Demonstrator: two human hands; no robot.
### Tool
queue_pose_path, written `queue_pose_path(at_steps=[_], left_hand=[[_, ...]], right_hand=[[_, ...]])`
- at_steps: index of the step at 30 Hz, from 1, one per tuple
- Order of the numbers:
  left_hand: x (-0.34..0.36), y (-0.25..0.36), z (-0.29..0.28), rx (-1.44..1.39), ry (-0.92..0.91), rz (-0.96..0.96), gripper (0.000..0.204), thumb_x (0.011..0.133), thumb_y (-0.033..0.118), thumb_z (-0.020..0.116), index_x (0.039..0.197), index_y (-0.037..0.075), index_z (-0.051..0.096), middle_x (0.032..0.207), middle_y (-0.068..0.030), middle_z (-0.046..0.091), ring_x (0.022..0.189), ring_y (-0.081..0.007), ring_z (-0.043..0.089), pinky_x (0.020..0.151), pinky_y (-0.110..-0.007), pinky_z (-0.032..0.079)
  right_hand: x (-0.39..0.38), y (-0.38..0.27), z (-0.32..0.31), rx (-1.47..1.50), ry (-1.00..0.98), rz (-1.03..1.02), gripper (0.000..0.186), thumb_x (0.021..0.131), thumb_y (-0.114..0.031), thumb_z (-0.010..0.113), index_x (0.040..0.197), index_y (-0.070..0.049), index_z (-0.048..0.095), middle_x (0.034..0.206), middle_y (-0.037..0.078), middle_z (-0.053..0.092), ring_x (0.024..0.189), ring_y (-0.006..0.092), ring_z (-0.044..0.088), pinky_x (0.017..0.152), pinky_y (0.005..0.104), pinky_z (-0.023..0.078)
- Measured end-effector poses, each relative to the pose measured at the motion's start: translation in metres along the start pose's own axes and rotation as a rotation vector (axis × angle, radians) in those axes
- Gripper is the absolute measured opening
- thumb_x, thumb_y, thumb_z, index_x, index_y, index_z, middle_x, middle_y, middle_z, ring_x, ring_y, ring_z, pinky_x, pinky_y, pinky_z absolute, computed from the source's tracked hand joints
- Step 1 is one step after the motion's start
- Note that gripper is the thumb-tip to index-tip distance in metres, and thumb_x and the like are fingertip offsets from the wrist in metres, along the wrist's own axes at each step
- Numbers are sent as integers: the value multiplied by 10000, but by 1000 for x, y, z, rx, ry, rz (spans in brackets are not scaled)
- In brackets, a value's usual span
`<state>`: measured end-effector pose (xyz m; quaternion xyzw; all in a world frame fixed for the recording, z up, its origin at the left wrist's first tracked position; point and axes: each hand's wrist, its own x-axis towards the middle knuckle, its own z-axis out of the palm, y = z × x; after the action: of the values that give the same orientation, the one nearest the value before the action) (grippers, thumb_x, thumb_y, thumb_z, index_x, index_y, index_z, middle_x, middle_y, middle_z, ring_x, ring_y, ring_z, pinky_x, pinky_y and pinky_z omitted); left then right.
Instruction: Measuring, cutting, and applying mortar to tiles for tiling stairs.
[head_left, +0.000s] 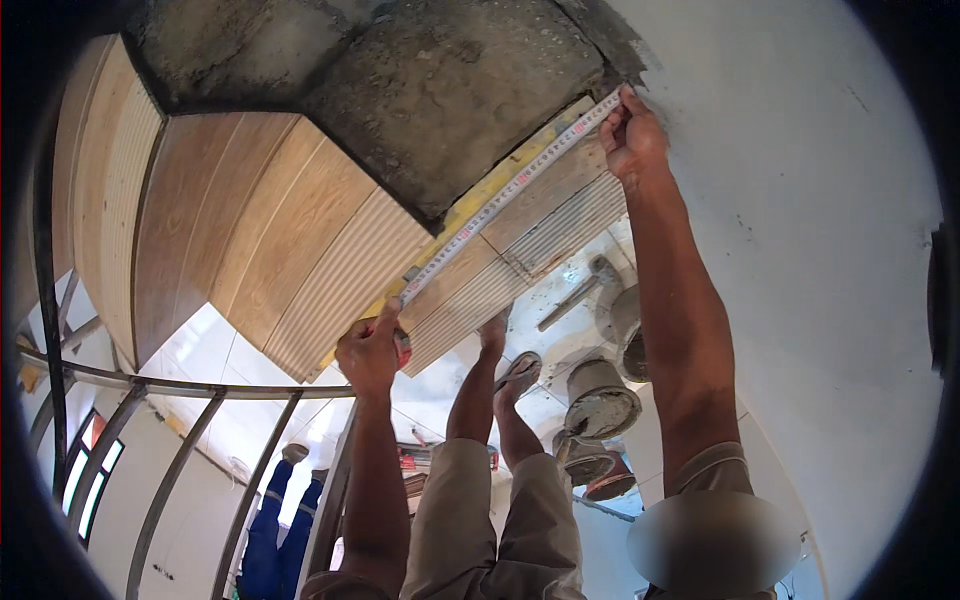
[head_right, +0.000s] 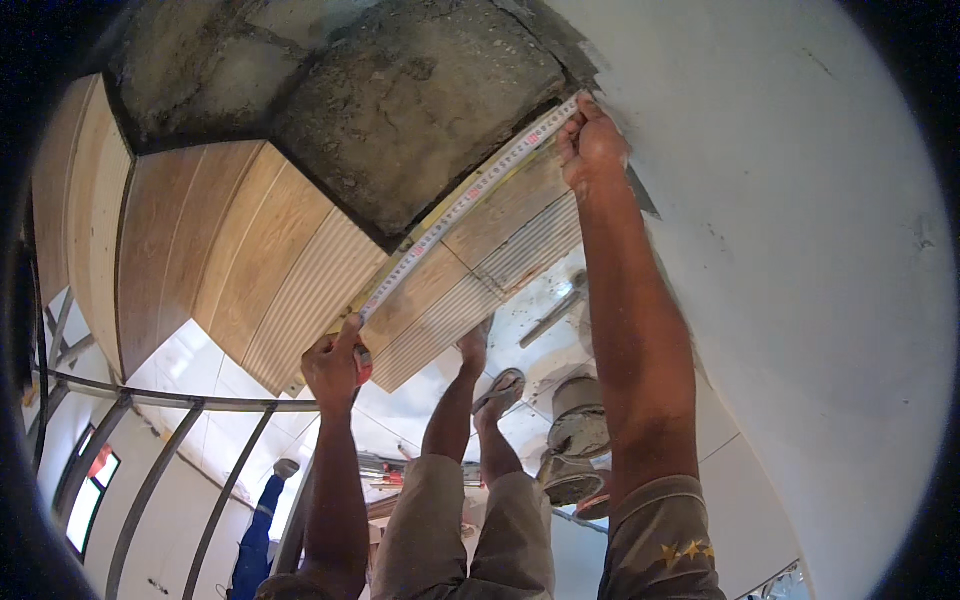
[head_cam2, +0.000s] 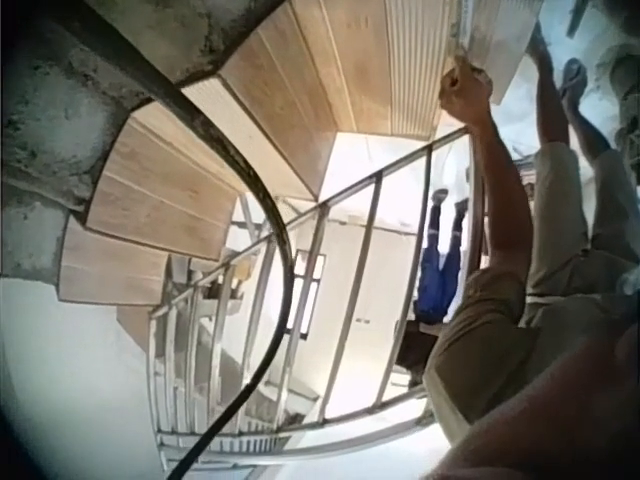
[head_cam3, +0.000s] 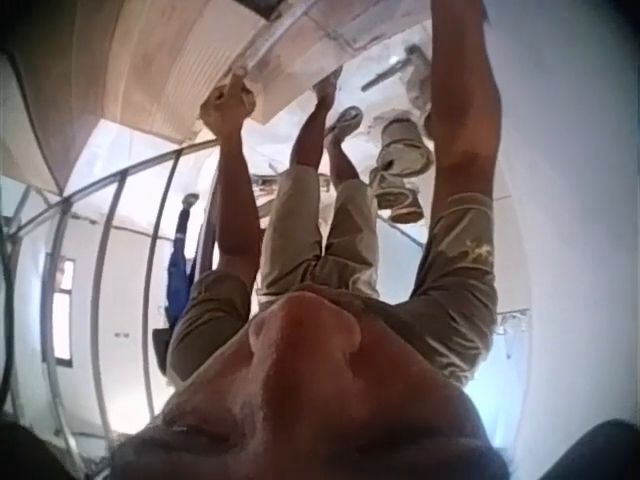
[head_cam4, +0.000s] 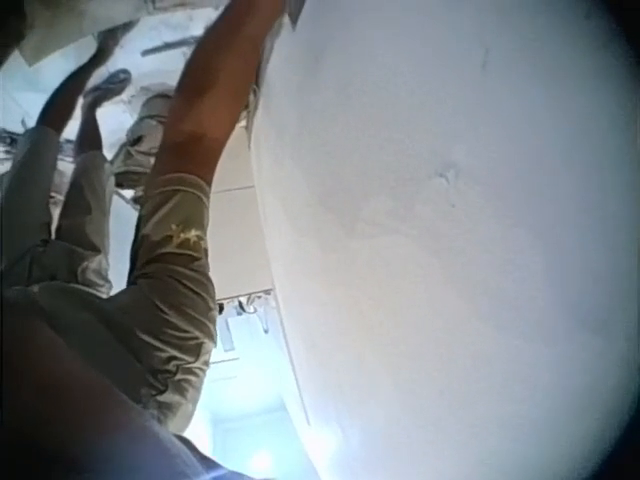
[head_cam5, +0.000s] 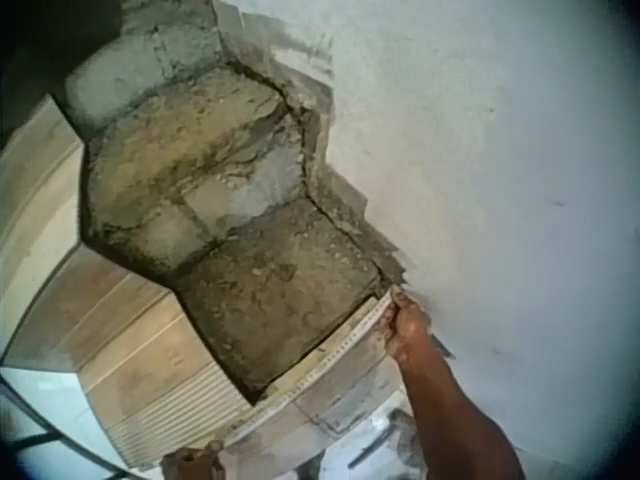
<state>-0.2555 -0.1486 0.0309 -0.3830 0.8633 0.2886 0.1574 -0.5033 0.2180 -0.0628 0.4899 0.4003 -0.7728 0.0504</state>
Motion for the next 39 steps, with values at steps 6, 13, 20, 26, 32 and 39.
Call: queue_pose_path(at_steps=[6,13,20,26,32,39], left_hand=[[-5,7,2,-63,58,-20,468,856,448,843,677,27,747,564,-44,649,514,-131,563,548,-326,460],[-6,-1,8,-114,132,-40,448,815,457,871,723,29,774,583,-65,658,524,-173,574,577,-337,468],[1,3,11,-59,255,108,522,763,399,915,593,12,608,588,-78,565,515,-196,482,535,-370,414],[2,2,12,-12,269,122,552,748,414,921,578,16,579,587,-83,549,507,-222,467,524,-380,405],[3,2,10,-24,284,124,519,739,398,926,584,14,612,594,-90,567,506,-243,506,523,-384,417],[3,-1,11,-114,310,163,480,727,369,934,600,9,643,607,-95,582,515,-247,535,530,-382,435]], right_hand=[[-1,3,5,-58,68,-59,140,1023,-285,663,955,-165,686,845,-56,641,713,64,603,637,253,594],[-9,8,11,-76,11,-108,156,1065,-289,587,1079,-160,674,1005,-20,742,755,65,617,631,214,562],[3,3,0,-128,-82,-38,143,1058,-284,604,1082,-162,676,948,-48,727,704,51,566,610,198,552],[-4,2,8,-107,-16,-75,168,1065,-282,586,1157,-164,662,976,-50,733,662,51,553,572,193,523],[1,1,3,-69,-44,-39,159,1050,-302,613,1147,-184,660,995,-49,730,701,62,560,594,208,520],[3,0,4,-58,-30,-85,157,1046,-312,622,1128,-183,655,987,-44,728,755,82,585,651,238,526]])
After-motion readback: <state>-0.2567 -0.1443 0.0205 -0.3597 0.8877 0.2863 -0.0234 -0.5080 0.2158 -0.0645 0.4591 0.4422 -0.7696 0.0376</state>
